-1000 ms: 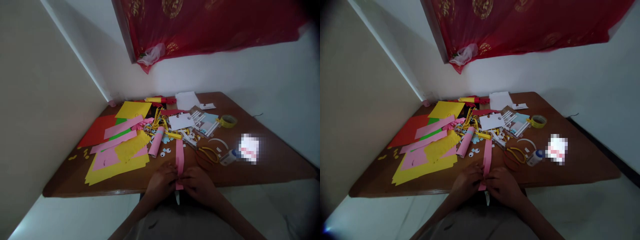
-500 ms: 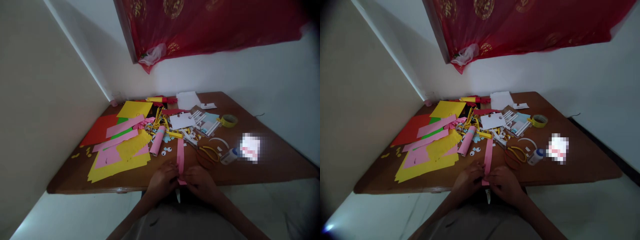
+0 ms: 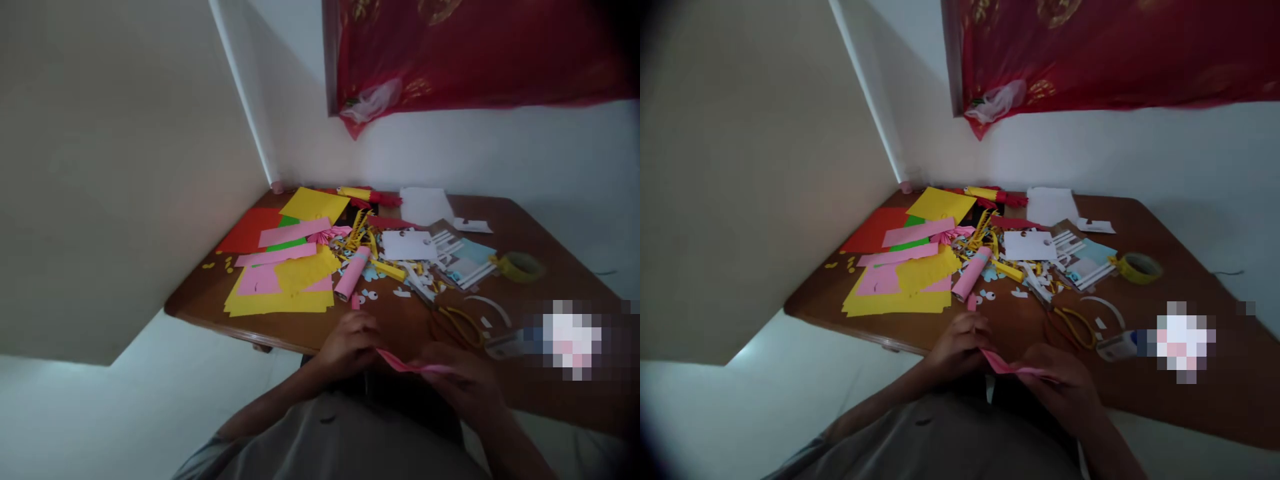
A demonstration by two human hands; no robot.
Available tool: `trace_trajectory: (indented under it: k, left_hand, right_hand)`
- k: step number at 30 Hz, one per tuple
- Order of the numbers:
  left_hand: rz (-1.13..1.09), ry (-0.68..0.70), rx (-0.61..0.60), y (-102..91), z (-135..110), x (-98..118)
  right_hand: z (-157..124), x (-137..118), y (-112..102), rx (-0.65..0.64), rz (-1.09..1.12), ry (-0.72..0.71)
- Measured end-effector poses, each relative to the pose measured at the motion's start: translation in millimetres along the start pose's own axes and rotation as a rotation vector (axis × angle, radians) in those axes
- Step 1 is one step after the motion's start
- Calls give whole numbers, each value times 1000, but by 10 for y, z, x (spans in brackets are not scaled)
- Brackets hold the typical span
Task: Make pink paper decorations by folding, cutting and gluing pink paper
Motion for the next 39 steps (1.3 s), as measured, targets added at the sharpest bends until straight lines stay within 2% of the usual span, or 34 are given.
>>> trace_trajectory:
  k: [5,10,13,16,19,23,26,29,30,32,35,39]
  left_hand:
    - [45,7,-33,-290,-71,-38]
    - [148,4,-27,-702,-143,-136]
    - [185,-48,-51,-874,-186,-312]
    - [207,-137,-105,-962,-204,-535]
    - [195,-222,-200,-997,-182,-730]
    - [150,-333,-271,-1170,-136,-977]
    - [223,-496,-161,-1517,-144,-1274]
    - [444,-707,16,-1926,-219,-1602]
    - [538,-757,36,-2016,-241,-1687]
    - [636,-816,41,-2096,-262,-1827]
    - [617,-897,35,-2084,-287,-1979]
    - [577,-986,126,-2100,-274,-2031]
  right_hand:
    - [-36,119,-304,310,-130,188]
    - [138,219,-249,423,-53,242]
    - [223,363,-200,524,-12,357]
    - [280,527,-127,636,94,464]
    - [372,661,-69,712,240,500]
    - [488,747,-181,880,429,412]
    - [556,802,-313,989,579,360]
    - [614,825,-448,1051,642,334]
    - [631,822,-493,1062,646,322]
    - [661,810,-566,1075,657,301]
    - [710,776,-636,1062,686,273]
    - [761,715,-721,1065,726,213]
Point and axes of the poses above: each hand's wrist, its own z-axis towards the middle knuckle, its own y-axis out of the palm, x = y × z, the point moved 8 cm from there along z, towards the middle knuckle, and after that the axes turned 10 degrees about z, right-handed, at the moved point
